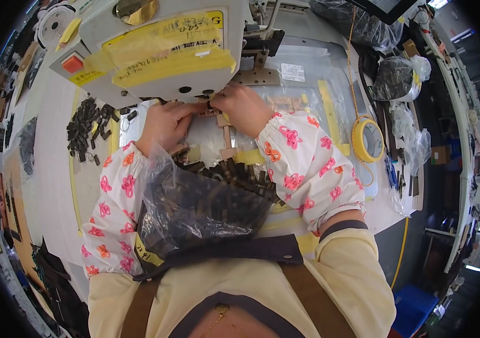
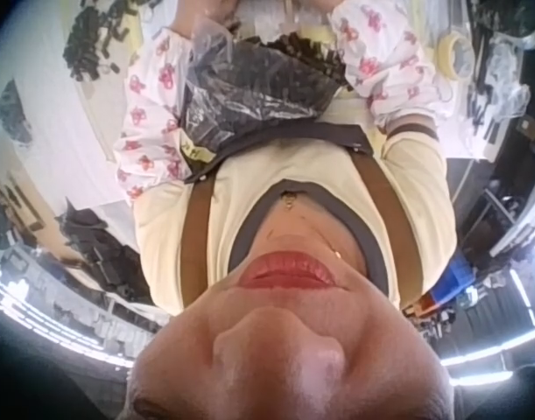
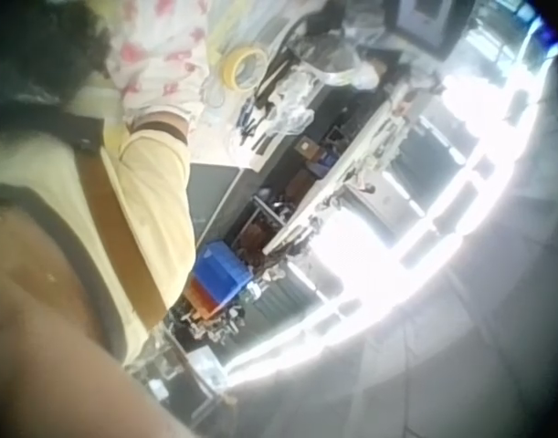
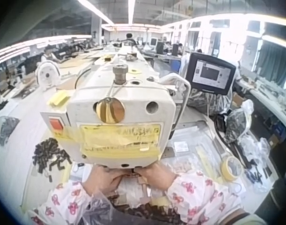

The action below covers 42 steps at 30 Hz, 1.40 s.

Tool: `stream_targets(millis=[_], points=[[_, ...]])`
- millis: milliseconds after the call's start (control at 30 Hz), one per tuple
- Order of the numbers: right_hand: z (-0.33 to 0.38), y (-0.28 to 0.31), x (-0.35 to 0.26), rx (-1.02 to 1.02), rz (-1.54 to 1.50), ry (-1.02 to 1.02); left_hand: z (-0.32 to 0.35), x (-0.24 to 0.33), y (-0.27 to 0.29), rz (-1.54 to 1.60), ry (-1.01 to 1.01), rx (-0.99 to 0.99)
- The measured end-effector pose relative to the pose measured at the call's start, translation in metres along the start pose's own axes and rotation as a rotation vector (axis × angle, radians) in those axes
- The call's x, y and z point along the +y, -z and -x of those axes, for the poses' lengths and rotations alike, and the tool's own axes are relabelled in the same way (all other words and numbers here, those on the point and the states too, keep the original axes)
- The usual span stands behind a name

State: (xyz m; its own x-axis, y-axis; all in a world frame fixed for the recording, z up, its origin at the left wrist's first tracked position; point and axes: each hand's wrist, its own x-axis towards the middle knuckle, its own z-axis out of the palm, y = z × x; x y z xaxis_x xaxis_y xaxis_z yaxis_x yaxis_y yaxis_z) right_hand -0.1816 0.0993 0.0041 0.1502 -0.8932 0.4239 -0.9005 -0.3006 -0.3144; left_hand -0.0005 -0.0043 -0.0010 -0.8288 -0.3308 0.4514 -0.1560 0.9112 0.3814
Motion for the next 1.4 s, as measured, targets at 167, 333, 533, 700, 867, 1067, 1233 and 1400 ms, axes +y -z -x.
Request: stream_targets(millis=[167, 333, 533, 700, 867, 1067, 1233, 1400], points=[[0.001, 0.002, 0.001, -0.022, -0.003, -0.028, -0.003, 0.003, 0.001, -0.102, -0.049, -0.029], [-0.002, 0.0, 0.006, 0.017, -0.003, -0.075, -0.011, 0.002, 0.001, -0.223, -0.085, -0.053], [-0.017, 0.009, -0.009, 0.012, 0.169, 0.074, -0.003, -0.005, 0.019, -0.084, -0.035, 0.018], [0.001, 0.001, -0.008, 0.111, 0.106, 0.054, 0.004, -0.007, -0.008, -0.055, -0.121, 0.151], [0.007, 0.007, -0.013, 0.085, 0.093, 0.021, 0.01, -0.001, -0.008, -0.078, -0.07, 0.096], [0.004, 0.006, -0.009, 0.015, 0.226, 0.063, 0.009, -0.007, -0.007, -0.15, -0.032, 0.081], [0.001, 0.005, -0.003, 0.023, 0.244, 0.079, -0.001, 0.002, 0.011, -0.116, 0.03, 0.002], [-0.002, 0.006, -0.006, -0.012, 0.23, 0.04, 0.001, -0.009, -0.002, -0.107, 0.023, 0.117]])
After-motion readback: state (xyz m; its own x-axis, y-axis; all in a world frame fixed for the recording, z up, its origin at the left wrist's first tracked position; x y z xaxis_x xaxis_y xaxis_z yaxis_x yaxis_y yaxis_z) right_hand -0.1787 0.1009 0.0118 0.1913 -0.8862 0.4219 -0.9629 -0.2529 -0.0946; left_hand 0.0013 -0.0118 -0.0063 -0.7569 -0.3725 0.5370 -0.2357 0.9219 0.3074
